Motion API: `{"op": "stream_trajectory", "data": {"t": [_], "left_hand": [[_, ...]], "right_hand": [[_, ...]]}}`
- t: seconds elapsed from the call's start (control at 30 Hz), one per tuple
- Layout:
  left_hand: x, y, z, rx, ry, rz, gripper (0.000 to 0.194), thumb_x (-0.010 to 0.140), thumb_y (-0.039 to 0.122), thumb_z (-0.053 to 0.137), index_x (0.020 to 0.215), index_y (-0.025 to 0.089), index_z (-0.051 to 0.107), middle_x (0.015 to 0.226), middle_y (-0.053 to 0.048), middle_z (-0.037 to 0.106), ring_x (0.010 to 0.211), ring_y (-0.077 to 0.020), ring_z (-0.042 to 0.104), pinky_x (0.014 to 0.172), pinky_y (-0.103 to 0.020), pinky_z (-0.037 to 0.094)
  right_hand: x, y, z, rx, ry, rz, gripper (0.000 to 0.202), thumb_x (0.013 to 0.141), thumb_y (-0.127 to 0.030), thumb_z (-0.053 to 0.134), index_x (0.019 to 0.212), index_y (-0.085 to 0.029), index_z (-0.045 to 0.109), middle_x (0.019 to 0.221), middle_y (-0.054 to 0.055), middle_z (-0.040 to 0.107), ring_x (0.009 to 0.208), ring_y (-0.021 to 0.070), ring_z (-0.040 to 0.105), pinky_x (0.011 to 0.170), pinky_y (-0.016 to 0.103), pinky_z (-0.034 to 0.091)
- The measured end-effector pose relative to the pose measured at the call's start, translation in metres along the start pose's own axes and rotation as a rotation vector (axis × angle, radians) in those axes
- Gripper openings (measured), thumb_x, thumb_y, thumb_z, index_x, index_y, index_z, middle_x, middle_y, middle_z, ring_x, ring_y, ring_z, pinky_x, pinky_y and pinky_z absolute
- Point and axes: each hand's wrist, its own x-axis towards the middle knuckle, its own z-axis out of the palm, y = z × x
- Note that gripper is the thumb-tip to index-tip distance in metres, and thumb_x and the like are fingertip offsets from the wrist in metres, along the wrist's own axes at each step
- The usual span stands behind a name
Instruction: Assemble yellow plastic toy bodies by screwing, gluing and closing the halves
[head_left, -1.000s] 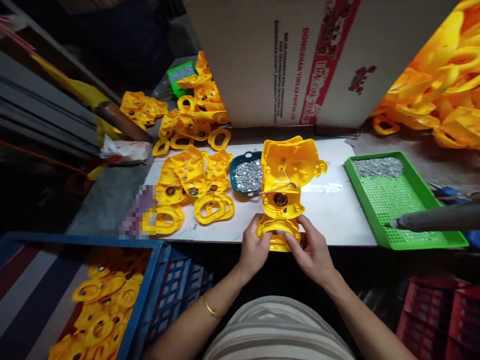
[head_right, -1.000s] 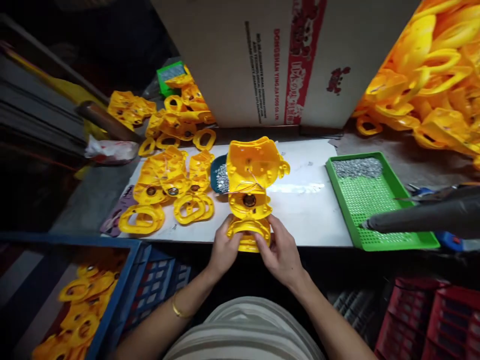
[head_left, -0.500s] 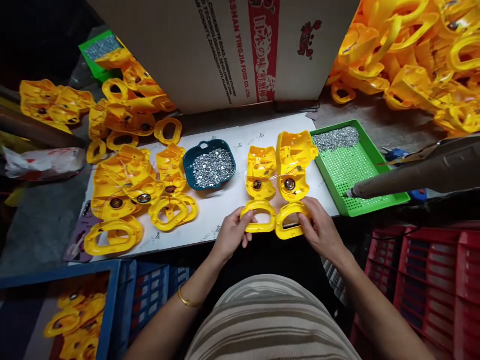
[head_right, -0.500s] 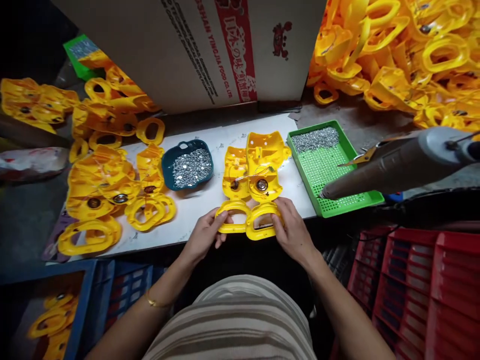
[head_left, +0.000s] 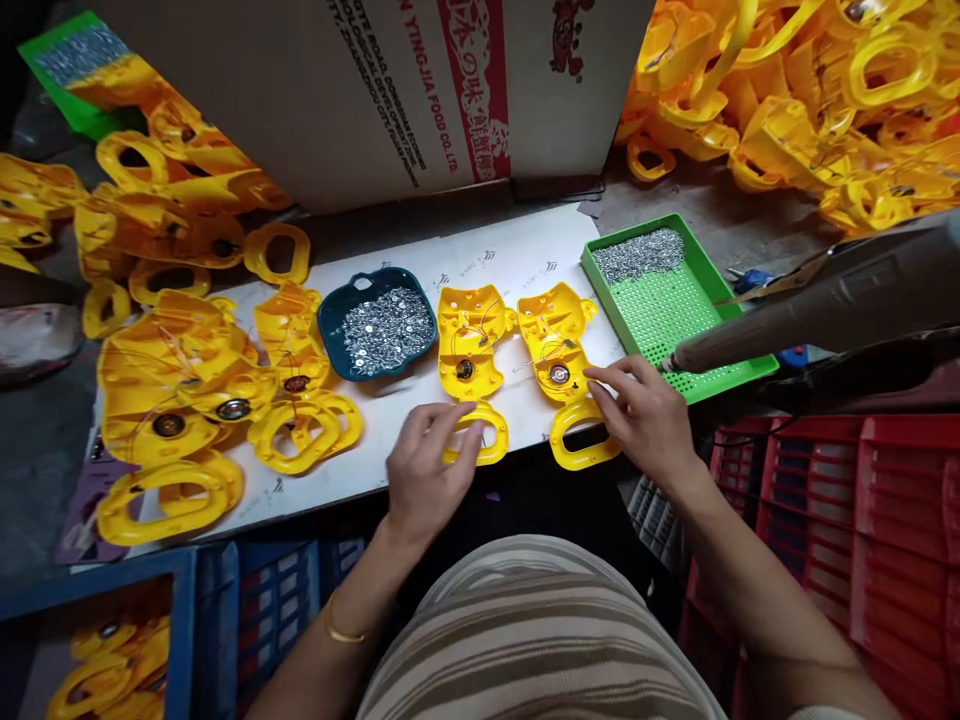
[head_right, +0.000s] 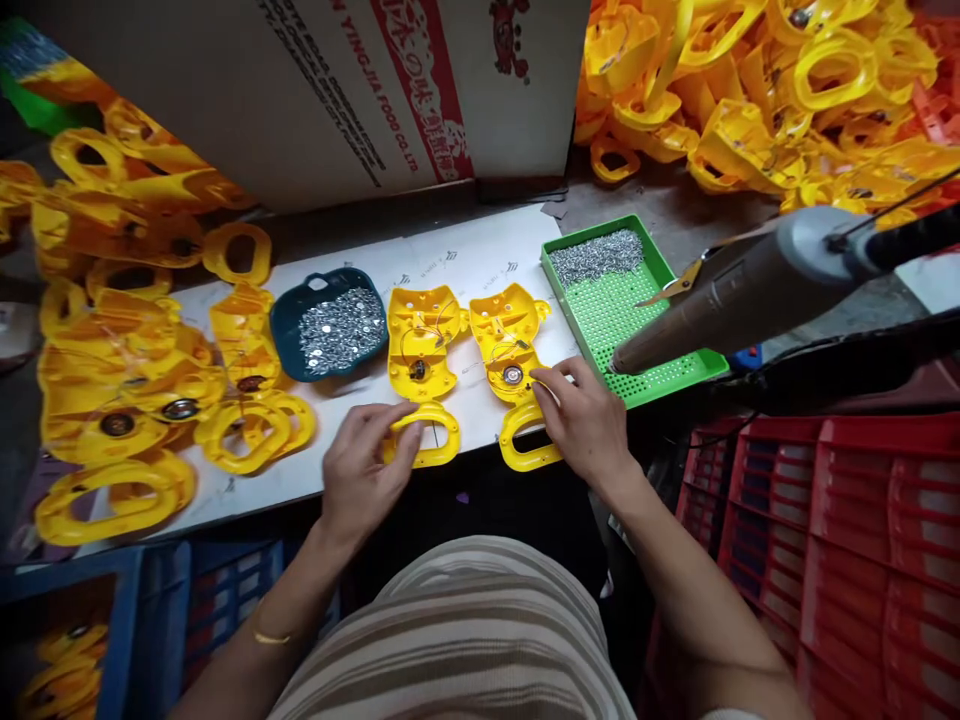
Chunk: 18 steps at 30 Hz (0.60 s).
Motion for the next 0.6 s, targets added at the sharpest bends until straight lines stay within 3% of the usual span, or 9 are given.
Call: {"op": "stream_trajectory", "data": {"t": [0.1, 0.27, 0.4, 0.6], "left_hand": [[0.016, 0.020, 0.022, -0.051, -0.070, 0.141, 0.019, 0.092, 0.027, 0.058, 0.105, 0.016, 0.066, 0.090, -0.006, 0.067, 0.083, -0.0175, 0.064, 0.075, -0.027, 0.051], [0.033, 0.033, 0.052, -0.006, -0.165, 0.162, 0.026, 0.090, 0.031, 0.061, 0.112, 0.015, 0.059, 0.097, -0.006, 0.069, 0.085, -0.0188, 0.066, 0.073, -0.027, 0.051], [0.036, 0.036, 0.058, -0.022, -0.238, 0.139, 0.031, 0.090, 0.029, 0.061, 0.118, 0.017, 0.056, 0.106, -0.006, 0.068, 0.090, -0.0181, 0.066, 0.074, -0.025, 0.050], [0.045, 0.043, 0.053, 0.124, -0.394, 0.179, 0.024, 0.096, 0.035, 0.049, 0.109, 0.022, 0.065, 0.093, -0.004, 0.068, 0.081, -0.0182, 0.067, 0.062, -0.026, 0.045]], "right_hand": [[0.021, -0.008, 0.008, -0.140, -0.148, 0.010, 0.028, 0.093, -0.040, 0.051, 0.108, -0.025, 0.069, 0.096, 0.003, 0.066, 0.066, 0.0129, 0.059, 0.051, 0.026, 0.032], [0.032, -0.018, 0.012, -0.264, -0.261, 0.080, 0.031, 0.091, -0.048, 0.051, 0.109, -0.028, 0.067, 0.103, 0.001, 0.067, 0.065, 0.0145, 0.059, 0.048, 0.027, 0.020], [0.029, -0.014, 0.012, -0.223, -0.252, 0.061, 0.030, 0.092, -0.045, 0.051, 0.112, -0.028, 0.065, 0.105, 0.000, 0.069, 0.068, 0.0161, 0.061, 0.049, 0.028, 0.022], [0.029, -0.007, 0.015, -0.138, -0.219, 0.056, 0.027, 0.091, -0.042, 0.054, 0.109, -0.028, 0.068, 0.103, 0.001, 0.072, 0.071, 0.0170, 0.064, 0.052, 0.029, 0.028]]}}
